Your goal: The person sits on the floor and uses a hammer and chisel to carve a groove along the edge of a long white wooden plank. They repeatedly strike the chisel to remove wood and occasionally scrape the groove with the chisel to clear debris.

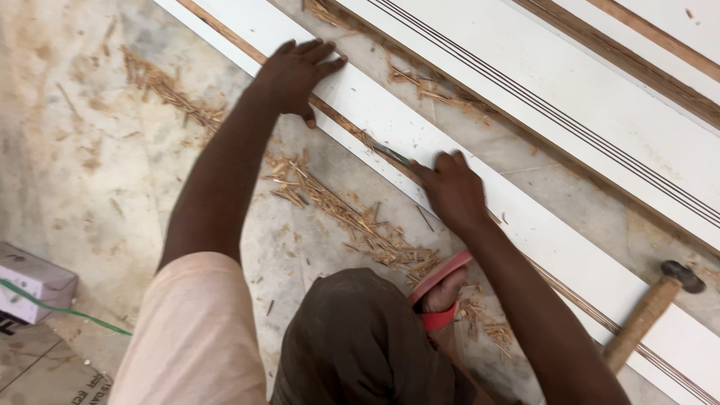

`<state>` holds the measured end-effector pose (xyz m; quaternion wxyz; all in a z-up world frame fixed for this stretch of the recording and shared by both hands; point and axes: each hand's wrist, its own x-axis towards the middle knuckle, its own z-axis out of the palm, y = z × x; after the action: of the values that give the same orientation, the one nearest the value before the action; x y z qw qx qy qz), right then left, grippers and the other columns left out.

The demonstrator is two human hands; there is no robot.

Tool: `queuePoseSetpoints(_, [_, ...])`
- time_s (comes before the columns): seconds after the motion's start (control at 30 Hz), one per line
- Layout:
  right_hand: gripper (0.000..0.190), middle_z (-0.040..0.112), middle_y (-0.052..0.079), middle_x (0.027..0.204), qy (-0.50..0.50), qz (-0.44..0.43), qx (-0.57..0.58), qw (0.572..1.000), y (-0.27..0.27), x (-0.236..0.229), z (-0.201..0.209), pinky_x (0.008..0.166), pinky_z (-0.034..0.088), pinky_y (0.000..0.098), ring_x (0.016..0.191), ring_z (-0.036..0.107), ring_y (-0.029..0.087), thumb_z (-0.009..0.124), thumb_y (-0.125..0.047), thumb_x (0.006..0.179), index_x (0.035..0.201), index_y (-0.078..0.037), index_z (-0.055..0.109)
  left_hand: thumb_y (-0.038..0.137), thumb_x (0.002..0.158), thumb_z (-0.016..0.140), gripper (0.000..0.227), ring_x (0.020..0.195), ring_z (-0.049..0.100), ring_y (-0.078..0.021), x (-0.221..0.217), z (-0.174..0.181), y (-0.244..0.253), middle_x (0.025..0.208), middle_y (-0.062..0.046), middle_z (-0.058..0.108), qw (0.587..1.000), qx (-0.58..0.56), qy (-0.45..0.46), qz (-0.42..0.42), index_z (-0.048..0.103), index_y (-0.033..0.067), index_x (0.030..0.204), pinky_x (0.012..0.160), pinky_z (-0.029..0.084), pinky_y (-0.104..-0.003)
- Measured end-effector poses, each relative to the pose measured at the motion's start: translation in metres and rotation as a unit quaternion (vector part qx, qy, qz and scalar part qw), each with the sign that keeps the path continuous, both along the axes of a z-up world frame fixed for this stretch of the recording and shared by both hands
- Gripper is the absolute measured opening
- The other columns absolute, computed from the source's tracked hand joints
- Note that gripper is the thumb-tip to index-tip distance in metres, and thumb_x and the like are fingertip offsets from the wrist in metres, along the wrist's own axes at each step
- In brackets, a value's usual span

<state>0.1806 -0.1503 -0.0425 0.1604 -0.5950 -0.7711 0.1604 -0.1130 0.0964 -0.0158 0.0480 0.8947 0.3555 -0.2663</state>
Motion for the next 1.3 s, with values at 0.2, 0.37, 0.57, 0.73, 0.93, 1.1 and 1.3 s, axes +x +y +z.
queuePoseSetpoints(0.2, [0.04, 0.054, 0.004, 0.08, 0.019, 0.013, -0.003, 1.0, -0.013, 0.027, 0.001, 0.059, 0.049, 0.0389, 0.082, 0.056, 0.026, 0.07, -0.014, 0.086, 0.122, -0.028, 0.077, 0.058, 0.041, 0.097, 0.146, 0.155, 0.021, -0.0195, -0.009, 0.001, 0.006, 0.17, 0.003, 0.022, 1.0, -0.018, -0.008, 0.009, 0.023, 0.0247, 0.163, 0.125, 0.019, -0.047])
queuePoseSetpoints(0.37, [0.039, 0.051, 0.002, 0.075, -0.008, -0.004, -0.042, 0.999, -0.066, 0.075, 0.011, 0.059, 0.049, 0.0385, 0.08, 0.055, 0.023, 0.076, -0.016, 0.081, 0.119, -0.028, 0.078, 0.062, 0.043, 0.095, 0.147, 0.156, 0.021, -0.021, -0.021, -0.014, 0.008, 0.17, -0.001, 0.023, 0.999, -0.012, -0.041, -0.021, 0.025, 0.0164, 0.163, 0.126, 0.018, -0.047])
queuePoseSetpoints(0.57, [0.028, 0.053, 0.0, 0.083, -0.035, 0.019, -0.028, 0.999, -0.06, 0.061, 0.009, 0.058, 0.051, 0.0372, 0.085, 0.057, 0.022, 0.077, -0.018, 0.085, 0.112, -0.024, 0.077, 0.065, 0.042, 0.095, 0.147, 0.156, 0.021, -0.0209, -0.014, -0.013, 0.004, 0.17, 0.001, 0.023, 1.0, -0.011, -0.011, -0.019, 0.025, 0.018, 0.163, 0.126, 0.018, -0.047])
queuePoseSetpoints(0.73, [0.034, 0.051, 0.001, 0.078, -0.021, -0.004, -0.027, 0.999, -0.069, 0.072, 0.011, 0.054, 0.05, 0.0368, 0.08, 0.056, 0.022, 0.077, -0.019, 0.082, 0.115, -0.027, 0.077, 0.064, 0.041, 0.094, 0.147, 0.154, 0.022, -0.0206, -0.015, -0.003, 0.006, 0.17, 0.002, 0.023, 1.0, -0.001, -0.029, 0.0, 0.024, 0.0192, 0.163, 0.124, 0.02, -0.047])
queuePoseSetpoints(0.93, [0.045, 0.052, 0.0, 0.082, -0.04, 0.016, 0.009, 0.999, -0.05, 0.054, 0.002, 0.054, 0.05, 0.0334, 0.083, 0.055, 0.021, 0.076, -0.015, 0.082, 0.125, -0.027, 0.075, 0.066, 0.039, 0.095, 0.149, 0.156, 0.021, -0.0187, -0.012, -0.011, 0.008, 0.171, 0.002, 0.022, 1.0, -0.005, -0.008, 0.001, 0.024, 0.0191, 0.162, 0.127, 0.018, -0.046])
queuePoseSetpoints(1.1, [0.042, 0.051, 0.001, 0.081, -0.034, 0.024, -0.021, 0.999, -0.051, 0.062, 0.006, 0.056, 0.05, 0.0351, 0.082, 0.055, 0.021, 0.076, -0.017, 0.082, 0.122, -0.027, 0.075, 0.065, 0.04, 0.095, 0.151, 0.155, 0.02, -0.0231, -0.012, -0.002, 0.015, 0.17, -0.001, 0.02, 1.0, 0.014, 0.002, 0.01, 0.023, 0.0219, 0.165, 0.126, 0.017, -0.048])
queuePoseSetpoints(1.3, [0.045, 0.052, 0.002, 0.078, -0.03, 0.0, -0.06, 0.998, -0.083, 0.079, 0.016, 0.054, 0.049, 0.0365, 0.078, 0.054, 0.022, 0.072, -0.016, 0.083, 0.126, -0.028, 0.075, 0.067, 0.043, 0.094, 0.147, 0.157, 0.019, -0.0272, -0.028, -0.013, 0.004, 0.171, -0.006, 0.018, 0.997, 0.002, -0.029, 0.072, 0.024, 0.0189, 0.164, 0.125, 0.018, -0.049])
